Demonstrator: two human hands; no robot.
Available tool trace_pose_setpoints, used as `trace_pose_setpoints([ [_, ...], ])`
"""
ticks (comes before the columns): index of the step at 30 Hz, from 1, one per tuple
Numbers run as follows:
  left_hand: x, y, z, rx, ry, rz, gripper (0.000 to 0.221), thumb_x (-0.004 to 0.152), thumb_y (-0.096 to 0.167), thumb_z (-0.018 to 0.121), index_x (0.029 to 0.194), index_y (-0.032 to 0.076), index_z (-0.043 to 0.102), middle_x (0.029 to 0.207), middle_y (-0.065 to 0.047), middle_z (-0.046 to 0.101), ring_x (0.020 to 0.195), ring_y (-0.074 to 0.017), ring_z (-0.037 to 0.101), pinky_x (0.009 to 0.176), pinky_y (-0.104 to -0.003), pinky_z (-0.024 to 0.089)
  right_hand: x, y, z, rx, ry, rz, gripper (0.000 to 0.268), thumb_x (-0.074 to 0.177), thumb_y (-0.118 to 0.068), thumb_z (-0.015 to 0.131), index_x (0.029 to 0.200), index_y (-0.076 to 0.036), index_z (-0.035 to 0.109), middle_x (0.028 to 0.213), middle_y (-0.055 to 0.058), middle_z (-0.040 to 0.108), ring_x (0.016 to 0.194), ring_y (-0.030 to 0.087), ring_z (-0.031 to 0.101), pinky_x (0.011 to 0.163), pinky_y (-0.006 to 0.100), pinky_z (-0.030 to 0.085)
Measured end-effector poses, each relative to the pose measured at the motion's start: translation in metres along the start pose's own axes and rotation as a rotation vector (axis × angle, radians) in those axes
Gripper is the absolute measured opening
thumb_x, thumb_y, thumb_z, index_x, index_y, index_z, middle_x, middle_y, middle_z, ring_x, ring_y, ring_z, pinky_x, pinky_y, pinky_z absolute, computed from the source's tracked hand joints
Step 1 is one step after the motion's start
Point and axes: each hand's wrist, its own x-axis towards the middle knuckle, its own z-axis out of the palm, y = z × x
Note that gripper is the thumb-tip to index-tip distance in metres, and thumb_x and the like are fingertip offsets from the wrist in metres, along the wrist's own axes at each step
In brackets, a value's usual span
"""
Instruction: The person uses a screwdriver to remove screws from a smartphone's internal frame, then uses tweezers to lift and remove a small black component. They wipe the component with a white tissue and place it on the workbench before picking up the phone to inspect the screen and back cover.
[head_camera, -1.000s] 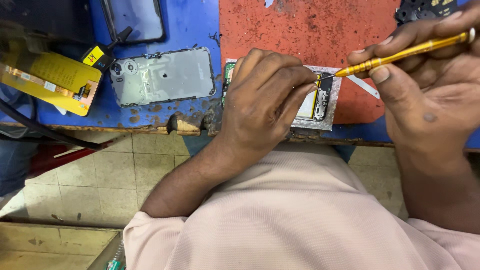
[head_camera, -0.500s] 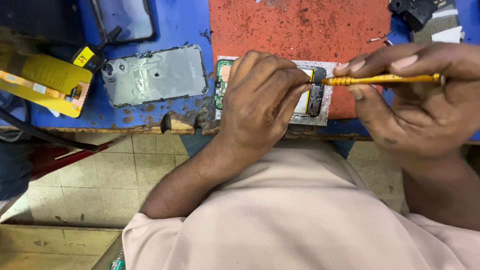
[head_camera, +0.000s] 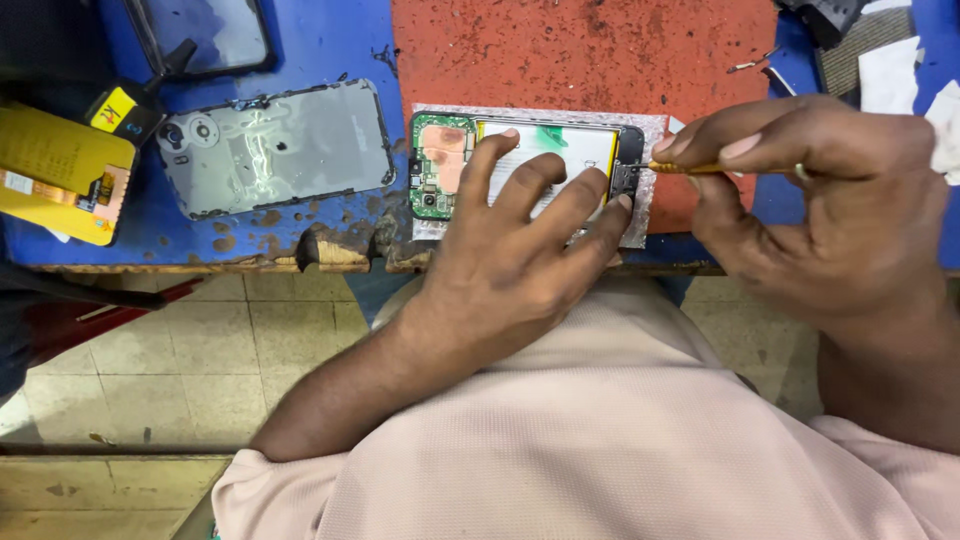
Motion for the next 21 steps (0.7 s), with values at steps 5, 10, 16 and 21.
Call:
trace_pose_setpoints([
  [5, -0.003, -0.002, 0.01, 0.017, 0.009, -0.005, 0.024, 0.106, 0.018, 0.069, 0.128, 0.008, 0.071, 0.133, -0.009, 0.053, 0.126, -0.0287, 0.052, 0.116, -0.063, 0.037, 0.003, 0.0, 0.005, -0.09, -0.018, -0.013, 0.026, 0.089, 0.016, 0.072, 0.097, 0.006, 0.049, 0.099, 0.027, 0.071, 0.098, 0.033, 0.075, 0.085, 0.038, 0.063],
  [10, -0.002, -0.003, 0.014, 0.003, -0.013, -0.016, 0.021, 0.108, 0.018, 0.066, 0.127, 0.009, 0.07, 0.133, -0.01, 0.053, 0.126, -0.0278, 0.052, 0.115, -0.062, 0.039, 0.008, 0.002, 0.006, -0.093, -0.051, -0.029, 0.027, 0.084, 0.015, 0.073, 0.097, 0.008, 0.05, 0.095, 0.028, 0.07, 0.094, 0.034, 0.075, 0.081, 0.039, 0.064],
  [16, -0.002, -0.004, 0.012, 0.001, -0.025, -0.016, 0.024, 0.107, 0.018, 0.065, 0.128, 0.008, 0.07, 0.133, -0.009, 0.054, 0.124, -0.0278, 0.054, 0.114, -0.062, 0.039, 0.009, 0.001, 0.005, -0.158, -0.037, -0.08, 0.031, 0.088, 0.011, 0.078, 0.098, 0.008, 0.049, 0.095, 0.027, 0.071, 0.091, 0.032, 0.075, 0.076, 0.035, 0.063],
  [21, -0.001, -0.005, 0.013, -0.001, -0.017, -0.015, 0.023, 0.109, 0.019, 0.065, 0.129, 0.008, 0.07, 0.133, -0.009, 0.054, 0.123, -0.0276, 0.054, 0.114, -0.061, 0.038, 0.009, 0.0, 0.004, -0.133, -0.05, -0.031, 0.026, 0.089, 0.014, 0.075, 0.096, 0.007, 0.05, 0.098, 0.028, 0.07, 0.095, 0.033, 0.075, 0.08, 0.038, 0.064],
])
